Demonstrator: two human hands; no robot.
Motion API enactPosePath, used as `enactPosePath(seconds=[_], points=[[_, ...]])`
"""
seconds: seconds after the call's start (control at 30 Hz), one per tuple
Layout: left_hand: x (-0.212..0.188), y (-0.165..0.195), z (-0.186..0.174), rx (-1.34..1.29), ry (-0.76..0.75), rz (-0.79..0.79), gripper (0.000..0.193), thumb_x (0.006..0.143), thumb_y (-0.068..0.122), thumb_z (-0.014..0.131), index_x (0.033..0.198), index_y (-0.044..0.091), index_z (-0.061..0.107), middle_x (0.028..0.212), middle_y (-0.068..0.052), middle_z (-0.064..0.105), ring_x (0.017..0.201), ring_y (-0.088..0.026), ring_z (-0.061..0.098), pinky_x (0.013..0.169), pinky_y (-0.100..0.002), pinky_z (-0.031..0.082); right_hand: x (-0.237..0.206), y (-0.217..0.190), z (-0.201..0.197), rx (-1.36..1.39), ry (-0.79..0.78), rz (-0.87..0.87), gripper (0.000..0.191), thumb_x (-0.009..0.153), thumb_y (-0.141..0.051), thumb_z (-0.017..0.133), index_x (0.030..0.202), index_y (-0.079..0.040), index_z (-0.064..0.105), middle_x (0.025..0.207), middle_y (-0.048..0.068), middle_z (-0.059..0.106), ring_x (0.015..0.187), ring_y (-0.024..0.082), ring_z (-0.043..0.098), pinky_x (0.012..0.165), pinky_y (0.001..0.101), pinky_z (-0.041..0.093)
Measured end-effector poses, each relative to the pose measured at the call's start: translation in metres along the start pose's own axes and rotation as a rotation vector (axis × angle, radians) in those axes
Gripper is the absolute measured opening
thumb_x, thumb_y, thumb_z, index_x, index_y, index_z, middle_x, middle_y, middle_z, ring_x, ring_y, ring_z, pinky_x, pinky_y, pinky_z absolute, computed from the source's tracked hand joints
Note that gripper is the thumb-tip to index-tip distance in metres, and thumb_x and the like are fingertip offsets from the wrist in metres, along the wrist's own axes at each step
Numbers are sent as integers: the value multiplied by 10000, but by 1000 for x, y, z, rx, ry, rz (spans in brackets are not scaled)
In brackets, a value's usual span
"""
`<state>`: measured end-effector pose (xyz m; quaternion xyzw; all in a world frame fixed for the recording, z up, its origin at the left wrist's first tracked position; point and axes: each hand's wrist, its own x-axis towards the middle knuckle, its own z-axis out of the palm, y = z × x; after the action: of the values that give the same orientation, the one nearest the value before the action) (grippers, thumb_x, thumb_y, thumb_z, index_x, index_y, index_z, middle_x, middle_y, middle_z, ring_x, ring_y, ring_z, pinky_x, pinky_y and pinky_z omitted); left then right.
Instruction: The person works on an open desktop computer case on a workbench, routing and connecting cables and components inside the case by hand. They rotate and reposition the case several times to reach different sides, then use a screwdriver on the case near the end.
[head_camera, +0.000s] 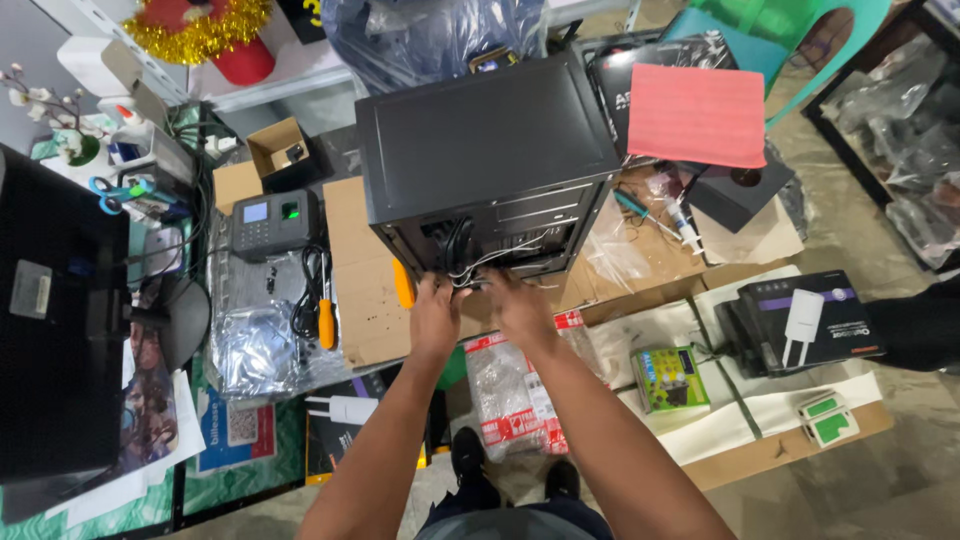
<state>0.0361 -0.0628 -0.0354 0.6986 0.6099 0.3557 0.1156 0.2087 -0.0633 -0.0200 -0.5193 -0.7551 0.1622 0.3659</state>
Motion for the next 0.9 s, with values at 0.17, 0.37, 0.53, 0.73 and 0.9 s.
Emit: enactPosePath(seconds=[0.17,0.37,0.53,0.73,0.9], points=[[2,-5,4,172,33,97,207,920,255,745,974,55,734,1098,-104,662,1043,-337,621,886,-445,472,11,-1,21,-89,5,179,252,932,-174,645,1184,-167,643,1070,165,722,890,431,675,721,549,522],[7,-8,4,181,149,210,210,829,149,712,1018,67,751,1133,-110,674,996,-343,611,893,-449,465,7,9,35,18,111,220,222,930,-95,569,1120,-164,662,1044,151,735,930,406,701,748,526,548],[1,0,-7,50,67,111,293,854,245,770,1033,20,712,1078,-165,653,961,-387,589,846,-469,451,9,12,43,10,97,247,128,931,-170,644,1052,-162,685,974,158,743,893,426,697,727,530,541],[10,3,5,162,135,145,227,805,163,713,968,8,681,1068,-183,651,1019,-376,586,934,-487,417,5,10,38,85,94,360,286,902,-213,712,1157,-134,611,944,150,736,891,404,708,748,516,548],[10,2,7,163,176,133,250,831,197,731,1006,23,693,1077,-147,658,1034,-351,593,974,-474,427,-2,5,24,103,157,211,270,887,-67,649,1147,-137,659,1029,138,740,927,401,708,746,506,548]])
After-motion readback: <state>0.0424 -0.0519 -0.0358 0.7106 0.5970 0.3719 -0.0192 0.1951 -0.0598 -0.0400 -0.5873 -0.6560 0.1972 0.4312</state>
